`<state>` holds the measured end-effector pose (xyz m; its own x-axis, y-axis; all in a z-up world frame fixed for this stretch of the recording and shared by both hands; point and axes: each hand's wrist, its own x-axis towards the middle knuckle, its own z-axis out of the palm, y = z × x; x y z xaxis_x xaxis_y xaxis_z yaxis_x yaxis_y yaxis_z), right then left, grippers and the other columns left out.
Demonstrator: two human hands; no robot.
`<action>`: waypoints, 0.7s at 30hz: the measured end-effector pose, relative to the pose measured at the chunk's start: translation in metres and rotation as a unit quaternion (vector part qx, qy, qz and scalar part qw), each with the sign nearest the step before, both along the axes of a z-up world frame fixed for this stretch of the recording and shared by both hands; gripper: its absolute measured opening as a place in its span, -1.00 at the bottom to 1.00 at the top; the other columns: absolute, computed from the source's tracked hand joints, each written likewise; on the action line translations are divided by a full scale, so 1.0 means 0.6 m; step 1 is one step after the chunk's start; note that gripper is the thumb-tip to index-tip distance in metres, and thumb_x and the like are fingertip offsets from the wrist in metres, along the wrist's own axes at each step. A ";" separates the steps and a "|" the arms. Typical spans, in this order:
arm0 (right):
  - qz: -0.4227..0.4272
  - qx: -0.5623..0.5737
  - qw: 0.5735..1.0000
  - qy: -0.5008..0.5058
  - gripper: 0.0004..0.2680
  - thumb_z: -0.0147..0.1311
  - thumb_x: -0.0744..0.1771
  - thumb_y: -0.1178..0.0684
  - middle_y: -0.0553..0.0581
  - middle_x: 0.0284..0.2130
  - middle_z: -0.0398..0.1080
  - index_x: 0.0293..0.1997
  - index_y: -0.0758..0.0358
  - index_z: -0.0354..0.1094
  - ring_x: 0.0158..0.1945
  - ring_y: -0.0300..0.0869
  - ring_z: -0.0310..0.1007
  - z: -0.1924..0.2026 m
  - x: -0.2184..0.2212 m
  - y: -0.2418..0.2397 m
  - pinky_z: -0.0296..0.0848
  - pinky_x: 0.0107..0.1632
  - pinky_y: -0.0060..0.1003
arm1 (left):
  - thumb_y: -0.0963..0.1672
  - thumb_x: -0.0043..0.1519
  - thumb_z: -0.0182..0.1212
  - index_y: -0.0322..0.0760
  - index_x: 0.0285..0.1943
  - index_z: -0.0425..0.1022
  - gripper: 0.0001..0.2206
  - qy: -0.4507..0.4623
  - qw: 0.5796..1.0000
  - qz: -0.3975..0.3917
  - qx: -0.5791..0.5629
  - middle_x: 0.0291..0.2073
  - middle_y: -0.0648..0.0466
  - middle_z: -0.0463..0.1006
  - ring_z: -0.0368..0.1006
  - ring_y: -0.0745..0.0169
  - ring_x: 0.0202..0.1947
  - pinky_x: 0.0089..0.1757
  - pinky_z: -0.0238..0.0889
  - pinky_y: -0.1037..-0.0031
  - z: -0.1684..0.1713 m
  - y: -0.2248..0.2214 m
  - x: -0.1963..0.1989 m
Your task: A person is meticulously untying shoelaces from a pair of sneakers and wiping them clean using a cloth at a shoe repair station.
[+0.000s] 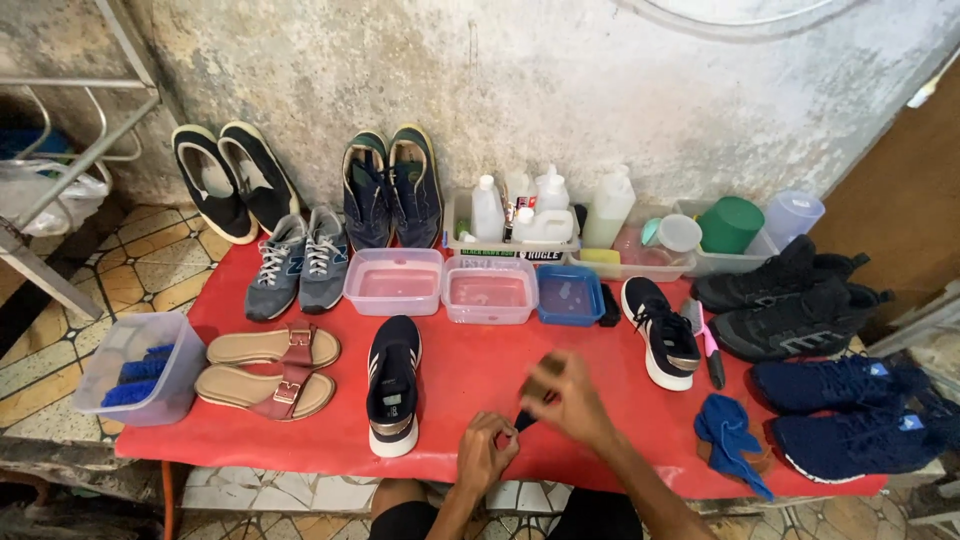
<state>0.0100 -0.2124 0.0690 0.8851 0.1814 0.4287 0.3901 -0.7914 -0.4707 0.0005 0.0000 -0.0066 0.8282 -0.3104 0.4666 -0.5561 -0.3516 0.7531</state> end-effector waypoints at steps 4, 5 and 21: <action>0.022 -0.040 0.999 -0.002 -0.60 0.43 0.22 -0.16 0.31 0.18 0.17 0.16 -0.14 0.52 0.21 0.19 0.21 -0.086 -0.005 -0.005 0.45 0.03 0.05 | -0.25 0.03 0.28 -0.23 -0.40 0.55 -0.93 -0.007 1.000 -0.008 0.004 -0.38 0.10 0.66 0.43 0.18 -0.33 -0.42 0.31 0.33 0.005 0.000 0.005; -0.033 -0.050 0.997 0.049 -0.61 0.40 0.22 -0.20 0.27 0.21 0.15 0.16 -0.16 0.49 0.25 0.16 0.16 -0.077 -0.002 -0.016 0.51 -0.02 0.07 | -0.25 0.03 0.26 -0.22 -0.43 0.54 -0.93 -0.006 1.000 -0.004 -0.002 -0.40 0.11 0.66 0.43 0.18 -0.34 -0.41 0.31 0.34 0.008 0.000 0.004; -0.117 -0.146 0.979 0.076 -0.61 0.31 0.26 -0.23 0.32 0.20 0.13 0.19 -0.12 0.38 0.24 0.21 0.11 -0.040 0.014 -0.032 0.58 -0.18 0.06 | -0.27 0.05 0.25 -0.24 -0.46 0.52 -0.91 -0.005 1.000 -0.010 -0.008 -0.44 0.11 0.62 0.41 0.20 -0.38 -0.31 0.31 0.37 0.009 -0.001 0.004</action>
